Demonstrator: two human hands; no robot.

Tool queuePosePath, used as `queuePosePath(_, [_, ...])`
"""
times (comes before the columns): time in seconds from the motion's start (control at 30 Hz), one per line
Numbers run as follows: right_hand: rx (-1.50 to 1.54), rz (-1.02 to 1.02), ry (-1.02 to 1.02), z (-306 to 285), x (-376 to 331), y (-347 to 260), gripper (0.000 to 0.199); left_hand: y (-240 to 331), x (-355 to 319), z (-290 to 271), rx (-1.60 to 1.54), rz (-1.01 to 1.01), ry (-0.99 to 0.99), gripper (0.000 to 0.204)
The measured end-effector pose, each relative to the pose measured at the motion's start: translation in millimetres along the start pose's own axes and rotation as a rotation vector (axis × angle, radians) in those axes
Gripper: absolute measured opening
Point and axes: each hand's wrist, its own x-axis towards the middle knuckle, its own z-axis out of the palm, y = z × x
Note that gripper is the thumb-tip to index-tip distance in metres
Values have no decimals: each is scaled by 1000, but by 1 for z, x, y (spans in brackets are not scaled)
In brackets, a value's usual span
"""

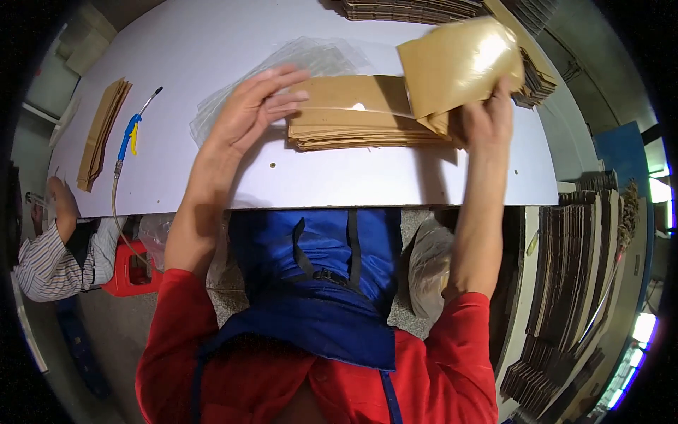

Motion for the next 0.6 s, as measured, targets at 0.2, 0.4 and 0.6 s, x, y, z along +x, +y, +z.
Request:
queuePosePath(0.2, [-10, -256, 36, -75, 114, -147, 40, 25, -13, -64, 10, 108, 149, 50])
queuePosePath(0.4, [-73, -376, -232, -31, 75, -167, 43, 49, -56, -129, 199, 128, 504, 52])
queuePosePath(0.6, [-1304, -1178, 76, 54, -3, -102, 32, 8, -63, -81, 1334, 627, 698, 51])
